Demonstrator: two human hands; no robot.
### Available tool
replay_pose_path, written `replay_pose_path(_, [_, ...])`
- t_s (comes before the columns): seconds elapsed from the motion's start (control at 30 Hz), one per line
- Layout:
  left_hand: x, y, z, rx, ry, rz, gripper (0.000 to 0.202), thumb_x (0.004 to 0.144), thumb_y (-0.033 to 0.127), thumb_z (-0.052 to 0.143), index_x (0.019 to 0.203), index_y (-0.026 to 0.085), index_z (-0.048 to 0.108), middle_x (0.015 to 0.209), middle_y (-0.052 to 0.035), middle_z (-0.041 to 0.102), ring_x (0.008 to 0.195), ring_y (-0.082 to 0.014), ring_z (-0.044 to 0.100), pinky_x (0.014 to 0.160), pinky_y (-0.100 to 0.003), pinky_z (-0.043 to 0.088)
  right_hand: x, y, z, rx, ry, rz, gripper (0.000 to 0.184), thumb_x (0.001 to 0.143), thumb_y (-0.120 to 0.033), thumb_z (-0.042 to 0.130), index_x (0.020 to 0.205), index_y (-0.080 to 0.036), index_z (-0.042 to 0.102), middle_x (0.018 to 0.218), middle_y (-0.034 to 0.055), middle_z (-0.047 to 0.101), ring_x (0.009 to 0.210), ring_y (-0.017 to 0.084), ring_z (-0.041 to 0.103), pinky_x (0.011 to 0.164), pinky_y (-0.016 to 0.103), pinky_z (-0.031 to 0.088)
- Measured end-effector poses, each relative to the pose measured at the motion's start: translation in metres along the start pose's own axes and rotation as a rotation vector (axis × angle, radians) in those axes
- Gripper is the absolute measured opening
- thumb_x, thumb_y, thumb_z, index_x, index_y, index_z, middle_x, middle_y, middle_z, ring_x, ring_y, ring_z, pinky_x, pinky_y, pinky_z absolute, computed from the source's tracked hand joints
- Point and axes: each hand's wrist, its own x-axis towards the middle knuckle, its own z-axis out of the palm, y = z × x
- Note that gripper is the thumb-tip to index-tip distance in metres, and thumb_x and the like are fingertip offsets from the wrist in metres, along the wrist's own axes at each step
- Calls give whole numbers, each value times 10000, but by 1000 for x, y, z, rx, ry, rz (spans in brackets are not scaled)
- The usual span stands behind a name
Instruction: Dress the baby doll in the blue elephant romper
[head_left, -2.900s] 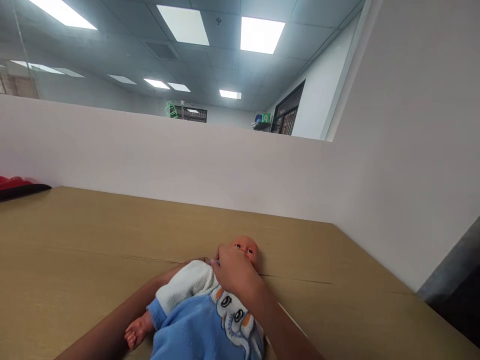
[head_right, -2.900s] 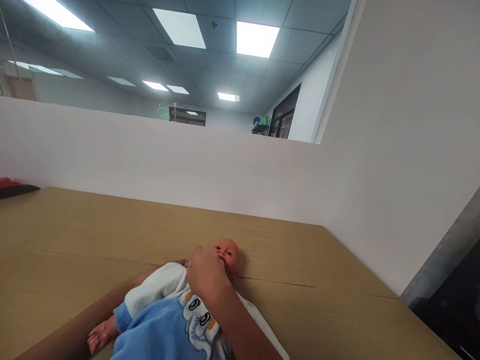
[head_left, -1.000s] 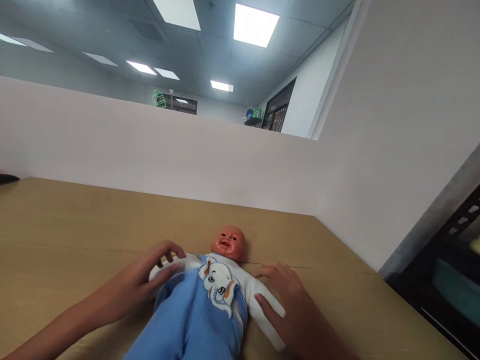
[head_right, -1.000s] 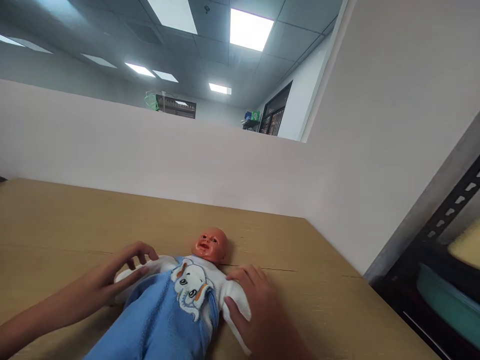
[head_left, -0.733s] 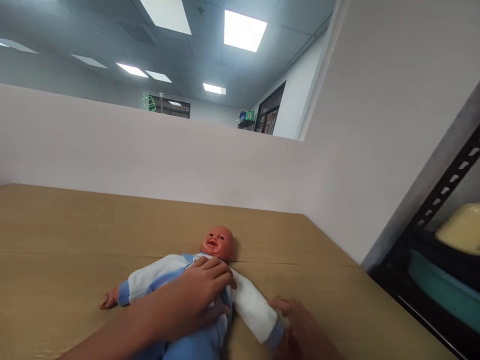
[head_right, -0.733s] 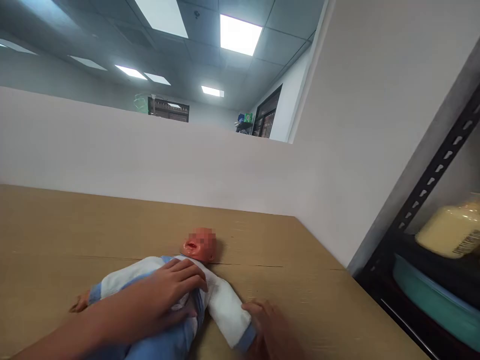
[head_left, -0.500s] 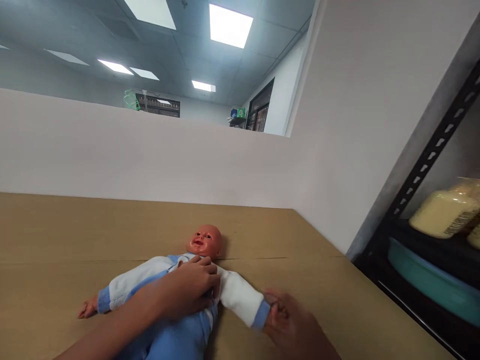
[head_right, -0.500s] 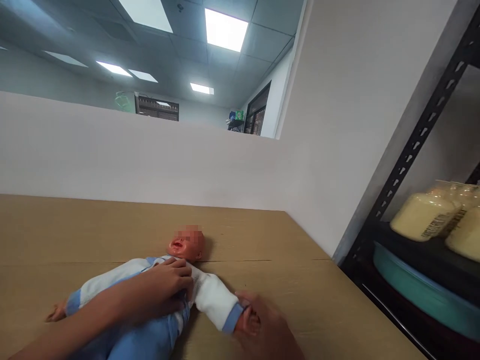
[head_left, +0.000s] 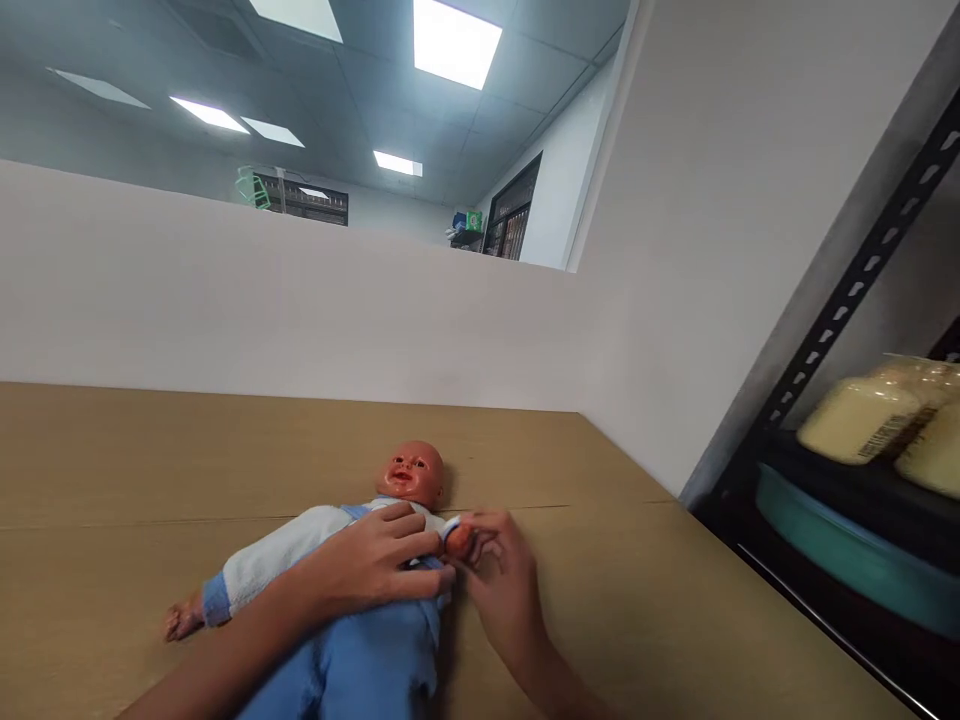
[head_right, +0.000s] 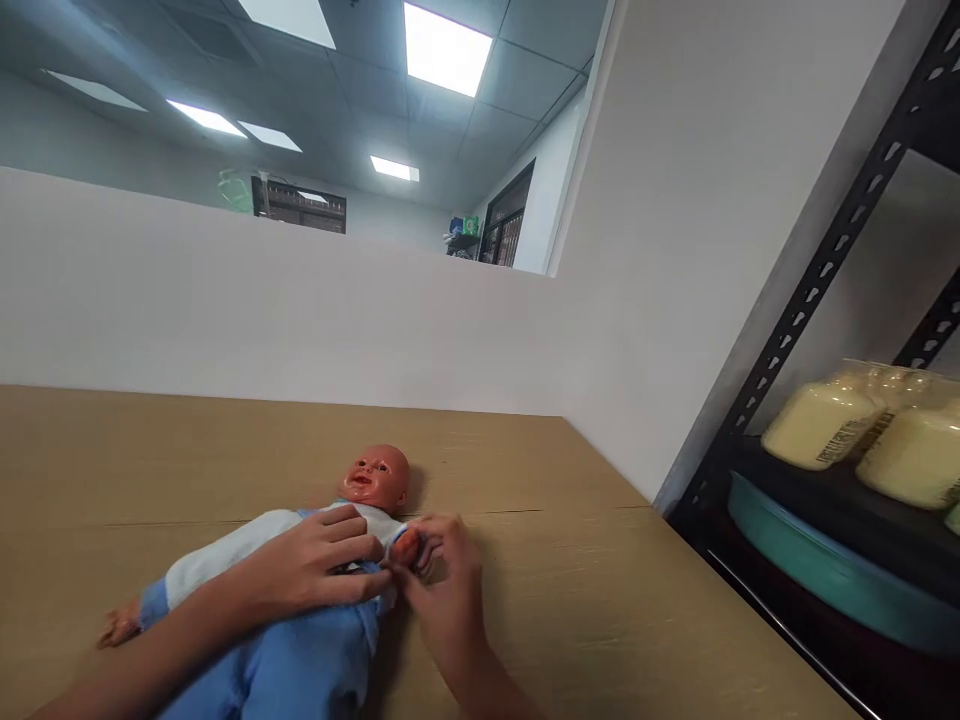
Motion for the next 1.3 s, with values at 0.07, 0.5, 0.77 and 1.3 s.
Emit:
replay_pose_path(0.07, [-2, 0, -1, -22, 6, -2, 384, 1156, 235, 309, 1231, 303, 679, 1004, -70, 727, 798, -228, 581, 799, -415, 454, -11, -1, 7, -98, -93, -91, 109, 827, -252, 731, 927, -242, 691, 1035, 73, 733, 930, 233, 719, 804, 343, 601])
replay_pose_path(0.5, [8, -1, 17, -667, 40, -629, 134, 1027, 325, 607, 1115, 247, 671, 1091, -44, 664, 1036, -256, 627, 903, -366, 444, -22, -7, 1, 284, -101, 372, 502, 881, -617, 736, 1179, -240, 590, 901, 41, 710, 794, 251, 714, 818, 422, 606])
replay_pose_path(0.77, [13, 9, 15, -591, -106, -679, 205, 1065, 391, 452, 1087, 236, 584, 1111, -73, 667, 1058, -291, 617, 895, -395, 423, -30, 3, -6, 136, -37, 453, 531, 813, -575, 774, 1185, -219, 644, 1149, 120, 746, 1088, 314, 705, 1018, 479, 560])
replay_pose_path(1.3, [27, 11, 28, -539, 15, -748, 233, 1003, 449, 576, 1024, 248, 692, 1149, -80, 653, 1105, -318, 574, 943, -445, 423, -23, 14, 10, 105, 39, 397, 197, 750, -275, 619, 924, -220, 694, 996, 67, 749, 1051, 275, 677, 974, 387, 505])
